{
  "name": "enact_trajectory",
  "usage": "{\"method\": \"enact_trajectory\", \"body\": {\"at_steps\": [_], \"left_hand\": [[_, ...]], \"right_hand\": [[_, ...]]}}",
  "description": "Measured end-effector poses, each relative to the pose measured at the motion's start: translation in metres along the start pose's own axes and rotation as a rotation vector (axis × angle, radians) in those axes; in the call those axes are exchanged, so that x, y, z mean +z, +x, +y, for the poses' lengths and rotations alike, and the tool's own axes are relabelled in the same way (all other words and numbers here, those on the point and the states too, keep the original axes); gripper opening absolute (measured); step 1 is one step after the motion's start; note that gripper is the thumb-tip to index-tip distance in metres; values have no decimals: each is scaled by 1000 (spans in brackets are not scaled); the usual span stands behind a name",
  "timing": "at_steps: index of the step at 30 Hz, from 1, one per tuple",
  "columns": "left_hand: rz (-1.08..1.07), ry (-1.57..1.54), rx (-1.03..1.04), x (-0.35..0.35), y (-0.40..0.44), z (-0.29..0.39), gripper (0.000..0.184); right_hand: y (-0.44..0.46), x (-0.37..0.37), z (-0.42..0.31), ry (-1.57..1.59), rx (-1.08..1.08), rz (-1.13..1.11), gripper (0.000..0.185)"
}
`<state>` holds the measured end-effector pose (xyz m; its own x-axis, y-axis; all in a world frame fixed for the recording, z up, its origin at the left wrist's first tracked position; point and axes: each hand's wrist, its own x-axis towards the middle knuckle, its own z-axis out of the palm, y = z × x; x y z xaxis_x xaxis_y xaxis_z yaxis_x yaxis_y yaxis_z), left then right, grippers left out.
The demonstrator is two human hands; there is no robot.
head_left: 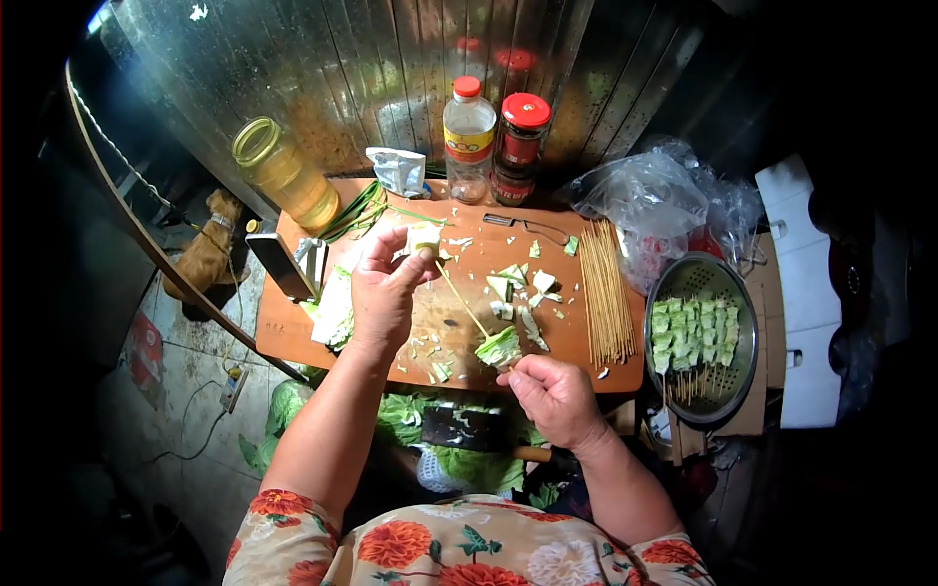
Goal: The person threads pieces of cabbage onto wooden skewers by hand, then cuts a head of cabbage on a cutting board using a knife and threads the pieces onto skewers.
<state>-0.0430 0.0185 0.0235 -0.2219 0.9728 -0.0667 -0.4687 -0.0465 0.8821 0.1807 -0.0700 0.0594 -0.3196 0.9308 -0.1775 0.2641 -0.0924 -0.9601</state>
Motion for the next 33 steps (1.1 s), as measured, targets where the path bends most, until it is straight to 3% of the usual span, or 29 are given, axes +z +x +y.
{"method": "enact_trajectory", "body": {"at_steps": [5, 14, 20, 22, 23, 26, 30, 33], "left_hand": [[-68, 54, 95, 3, -4, 2, 31], [-85, 7, 70, 10, -10, -4, 29], [-105, -46, -16, 13, -16, -8, 27], [-197, 168, -152, 19, -28, -10, 26], [-332, 102, -135, 28, -43, -12, 24], [-345, -13, -231, 37, -53, -8, 15], [-400, 129, -216, 30, -49, -9, 17], [-429, 268, -76, 35, -45, -5, 22]], "right_hand": [[-4, 1, -2, 103, 88, -15, 20], [-9, 7, -3, 69, 15, 45, 16], [-10, 10, -4, 47, -68, 112, 13], [-5, 11, -5, 28, -63, 153, 13], [-2, 10, -5, 7, -60, 192, 13], [1, 5, -6, -60, -84, 235, 14], [0, 7, 0, -87, -117, 246, 15], [5, 1, 3, -5, -13, 215, 16]]}}
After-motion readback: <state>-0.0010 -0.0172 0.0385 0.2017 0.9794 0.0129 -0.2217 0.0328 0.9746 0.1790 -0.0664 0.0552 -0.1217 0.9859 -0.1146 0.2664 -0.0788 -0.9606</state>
